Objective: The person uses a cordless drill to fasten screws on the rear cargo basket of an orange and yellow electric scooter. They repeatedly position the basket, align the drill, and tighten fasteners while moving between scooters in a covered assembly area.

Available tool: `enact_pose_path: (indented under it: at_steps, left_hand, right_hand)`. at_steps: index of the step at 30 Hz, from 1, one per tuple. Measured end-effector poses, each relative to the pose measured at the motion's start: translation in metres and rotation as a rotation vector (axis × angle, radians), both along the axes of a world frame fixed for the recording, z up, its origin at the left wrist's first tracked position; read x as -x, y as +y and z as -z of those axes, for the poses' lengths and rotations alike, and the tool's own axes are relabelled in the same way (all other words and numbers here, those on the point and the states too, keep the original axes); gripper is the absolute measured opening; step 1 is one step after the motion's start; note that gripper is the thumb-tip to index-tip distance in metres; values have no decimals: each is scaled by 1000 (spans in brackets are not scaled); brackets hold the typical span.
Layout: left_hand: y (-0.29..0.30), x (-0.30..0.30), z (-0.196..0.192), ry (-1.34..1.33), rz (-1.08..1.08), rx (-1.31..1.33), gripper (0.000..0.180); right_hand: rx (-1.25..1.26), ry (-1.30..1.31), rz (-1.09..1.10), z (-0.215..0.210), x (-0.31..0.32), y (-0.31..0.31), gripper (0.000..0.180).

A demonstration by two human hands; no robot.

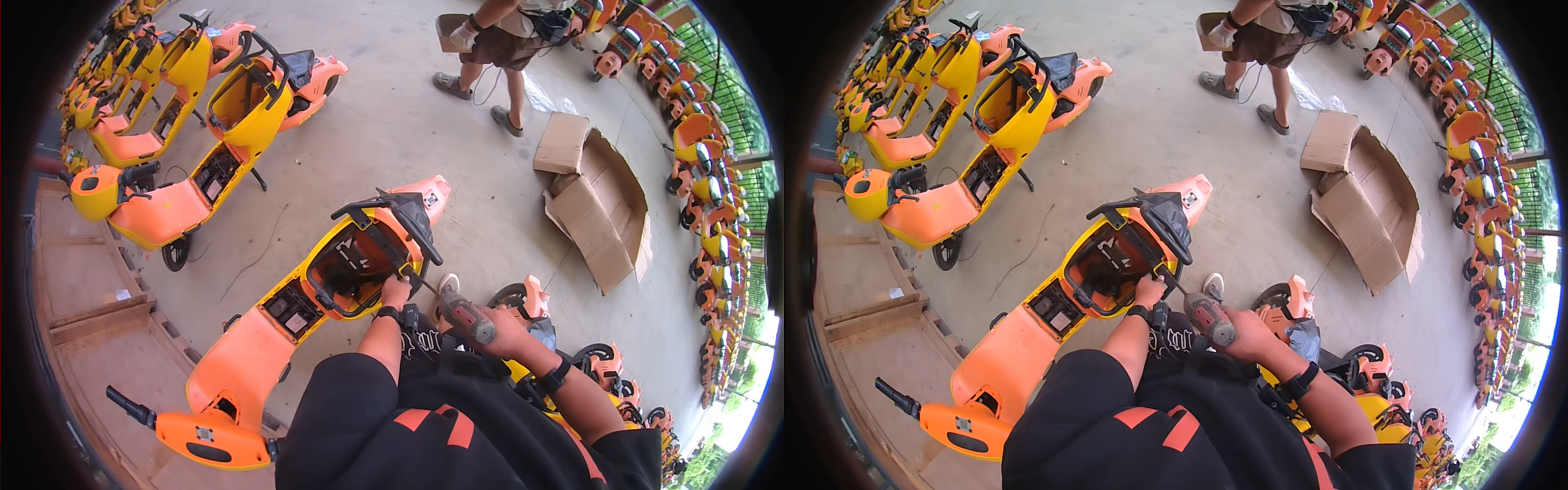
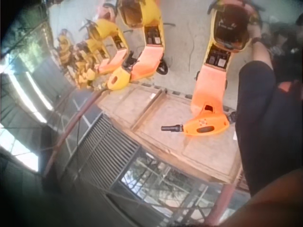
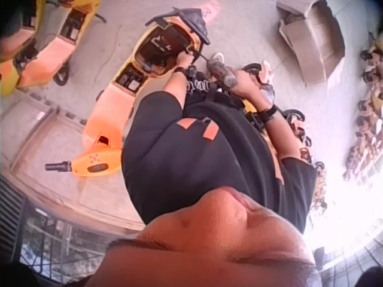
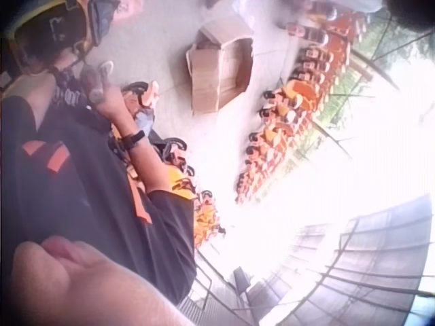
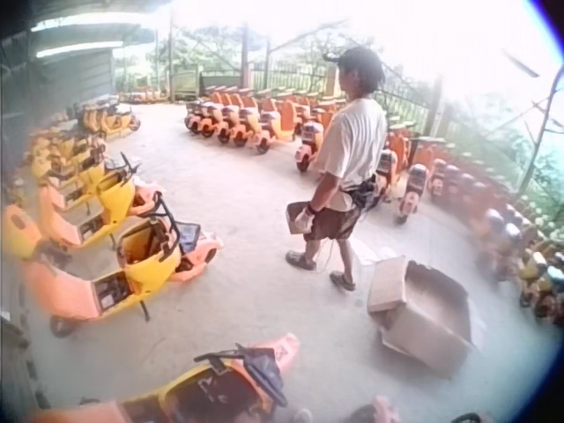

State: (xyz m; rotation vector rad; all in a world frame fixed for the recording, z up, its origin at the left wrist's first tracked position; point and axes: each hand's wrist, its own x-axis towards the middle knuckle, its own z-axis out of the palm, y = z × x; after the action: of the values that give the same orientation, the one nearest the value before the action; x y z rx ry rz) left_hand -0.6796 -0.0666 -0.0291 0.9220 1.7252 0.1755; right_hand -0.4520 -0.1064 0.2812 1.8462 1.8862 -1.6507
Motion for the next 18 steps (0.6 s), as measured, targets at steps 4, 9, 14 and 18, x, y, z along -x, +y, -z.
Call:
enact_pose_path:
  at_steps: [4,9,14,18]
  left_hand:
    - [-4,0,9,112,66,-204,35]
    - [9,5,3,52,81,-2,39]
    - [10,9,-2,55,67,-33,39]
    - [12,6,-15,22,33,-18,36]
  right_hand:
    - [-17,-18,-34,-3,6,4,52]
    - [-18,-56,-27,-7,19,16,52]
    - [29,-102,14,-31,42,41,51]
    - [45,-129,35,-31,48,43,50]
